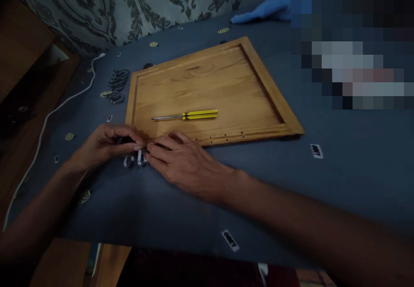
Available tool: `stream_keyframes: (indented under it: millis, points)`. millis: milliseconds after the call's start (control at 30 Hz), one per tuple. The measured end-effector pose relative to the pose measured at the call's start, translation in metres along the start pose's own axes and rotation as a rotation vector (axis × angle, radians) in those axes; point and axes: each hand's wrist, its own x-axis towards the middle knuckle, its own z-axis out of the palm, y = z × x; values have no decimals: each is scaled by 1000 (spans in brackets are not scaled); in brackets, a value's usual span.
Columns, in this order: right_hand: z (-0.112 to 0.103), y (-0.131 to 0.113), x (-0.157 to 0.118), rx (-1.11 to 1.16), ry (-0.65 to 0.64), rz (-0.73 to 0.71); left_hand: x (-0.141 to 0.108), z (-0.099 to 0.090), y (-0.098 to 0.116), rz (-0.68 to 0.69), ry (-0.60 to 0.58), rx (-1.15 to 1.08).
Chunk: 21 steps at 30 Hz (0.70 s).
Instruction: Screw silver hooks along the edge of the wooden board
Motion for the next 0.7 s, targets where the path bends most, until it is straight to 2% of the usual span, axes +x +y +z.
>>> stream_keyframes:
  millis: [700]
  points:
    - [-3, -1, 0, 16, -1, 0, 1, 1, -5, 61, 26, -29]
